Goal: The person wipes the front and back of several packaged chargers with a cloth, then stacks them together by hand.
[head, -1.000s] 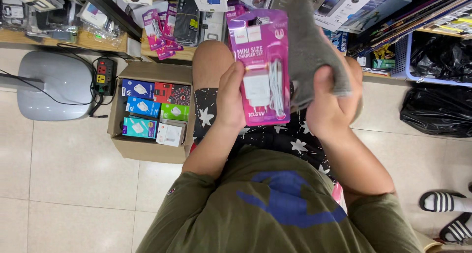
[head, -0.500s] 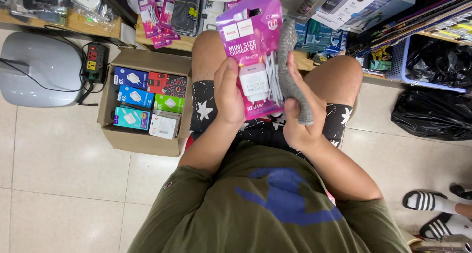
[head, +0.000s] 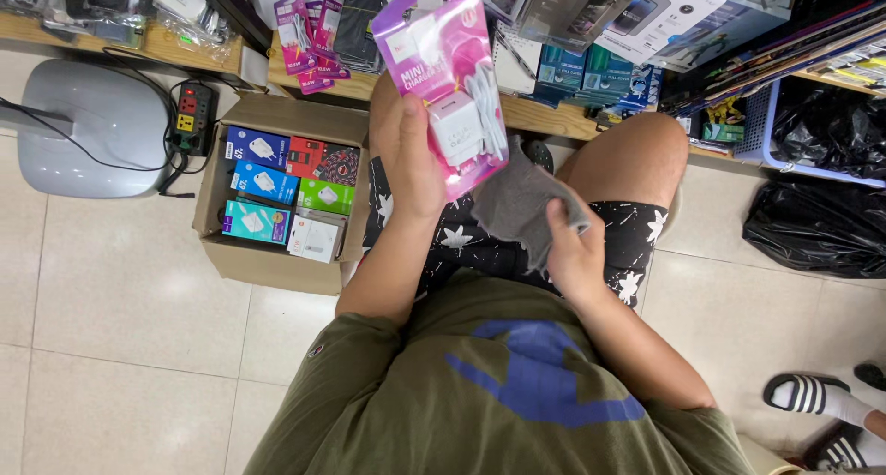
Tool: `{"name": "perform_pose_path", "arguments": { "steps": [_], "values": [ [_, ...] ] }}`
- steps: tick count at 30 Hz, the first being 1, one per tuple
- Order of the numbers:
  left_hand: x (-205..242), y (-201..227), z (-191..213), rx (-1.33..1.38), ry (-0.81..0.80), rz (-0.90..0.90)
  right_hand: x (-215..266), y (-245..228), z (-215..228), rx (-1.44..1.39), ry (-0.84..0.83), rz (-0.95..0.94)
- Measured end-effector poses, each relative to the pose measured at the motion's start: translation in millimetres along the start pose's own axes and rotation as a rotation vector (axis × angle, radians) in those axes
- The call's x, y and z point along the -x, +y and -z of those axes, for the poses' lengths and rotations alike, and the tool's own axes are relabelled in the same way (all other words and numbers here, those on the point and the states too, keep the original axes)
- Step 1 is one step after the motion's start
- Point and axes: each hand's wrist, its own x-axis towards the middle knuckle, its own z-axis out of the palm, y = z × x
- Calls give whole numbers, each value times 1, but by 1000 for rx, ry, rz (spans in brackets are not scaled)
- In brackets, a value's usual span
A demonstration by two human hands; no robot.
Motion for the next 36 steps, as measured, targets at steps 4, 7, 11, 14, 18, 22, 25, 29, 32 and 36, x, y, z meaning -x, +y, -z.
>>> {"name": "perform_pose_path", "arguments": {
  "steps": [4,7,11,14,18,22,25,29,32,36],
  "values": [
    [8,12,-24,136,-66,11,-11,-25,-4,-146,506,-254],
    [18,12,-33,825,-375,438,-19,-34,10,-177,650,-154],
    [29,10,-36,936,-466,654,-47,-51,12,-236,735,45],
    [35,18,-44,776,-592,692,-56,-60,39,11,525,408],
    [58,19,-44,633,-606,811,-73,-103,46,531,-247,882],
    [44,27,-28,718,-631,911,-92,-141,31,749,-531,960],
    [35,36,-20,725,-550,970,-97,-140,34,752,-613,946],
    [33,42,-17,611,-528,984,-97,-129,45,719,-591,983],
    [29,41,-15,598,-558,1024,-94,-122,58,698,-576,957],
    [27,47,-22,657,-624,1036,-86,-111,78,676,-563,894]
  ]
}}
